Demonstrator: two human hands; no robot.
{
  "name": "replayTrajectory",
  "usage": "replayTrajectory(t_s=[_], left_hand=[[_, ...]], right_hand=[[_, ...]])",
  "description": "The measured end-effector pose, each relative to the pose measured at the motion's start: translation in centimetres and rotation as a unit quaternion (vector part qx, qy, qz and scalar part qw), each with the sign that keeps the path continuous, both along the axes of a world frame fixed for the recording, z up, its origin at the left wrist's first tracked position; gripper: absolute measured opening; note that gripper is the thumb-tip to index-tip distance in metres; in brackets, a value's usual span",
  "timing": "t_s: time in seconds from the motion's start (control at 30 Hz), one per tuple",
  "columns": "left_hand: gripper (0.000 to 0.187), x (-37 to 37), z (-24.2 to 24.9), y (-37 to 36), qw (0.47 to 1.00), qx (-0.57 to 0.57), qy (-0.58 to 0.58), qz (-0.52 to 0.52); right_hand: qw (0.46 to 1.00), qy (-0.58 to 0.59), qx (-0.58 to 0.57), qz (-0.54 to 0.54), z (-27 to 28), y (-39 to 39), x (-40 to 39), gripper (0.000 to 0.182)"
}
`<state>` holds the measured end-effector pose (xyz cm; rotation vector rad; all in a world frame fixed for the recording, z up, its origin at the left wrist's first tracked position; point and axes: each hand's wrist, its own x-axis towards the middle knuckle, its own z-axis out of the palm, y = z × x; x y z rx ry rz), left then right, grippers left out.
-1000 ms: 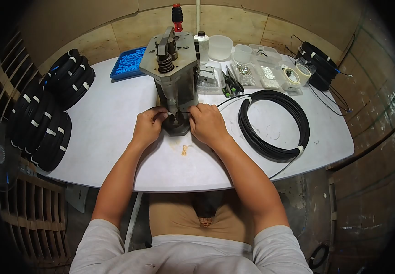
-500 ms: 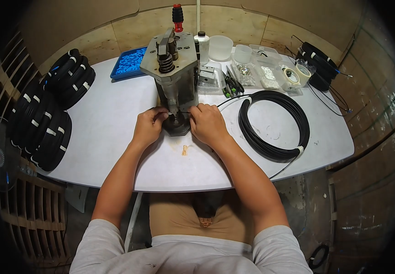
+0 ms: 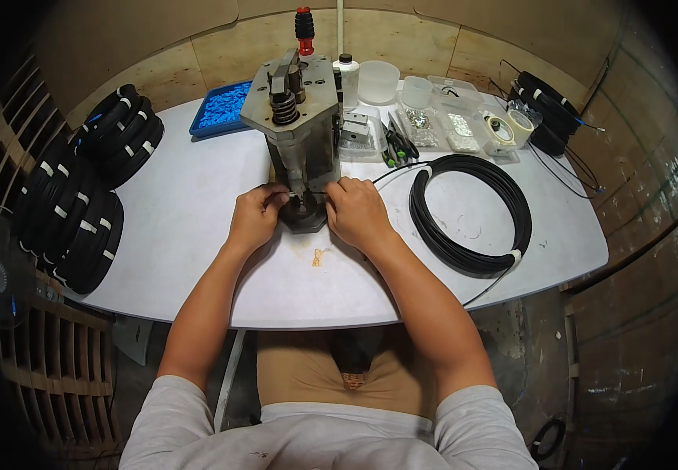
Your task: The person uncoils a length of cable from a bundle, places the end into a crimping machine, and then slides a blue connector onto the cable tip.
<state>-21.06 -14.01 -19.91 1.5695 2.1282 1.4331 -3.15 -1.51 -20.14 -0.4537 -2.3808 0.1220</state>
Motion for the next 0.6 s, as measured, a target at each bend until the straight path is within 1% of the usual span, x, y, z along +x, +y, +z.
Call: replayTrajectory(t_s=[0.47,0.6], left_hand=[[0.017,0.03,0.03,-0.05,1.0,0.002,-0.007,-0.006],[0.017,-0.03,0.01,0.0,1.0,0.001,-0.003,-0.005]], right_hand=[[1.0,-0.003,-0.007,0.002,-0.01,0.05,0.0,0.019],[1.0,0.01,0.006,0.008,-0.09,0.09,-0.07,0.016]])
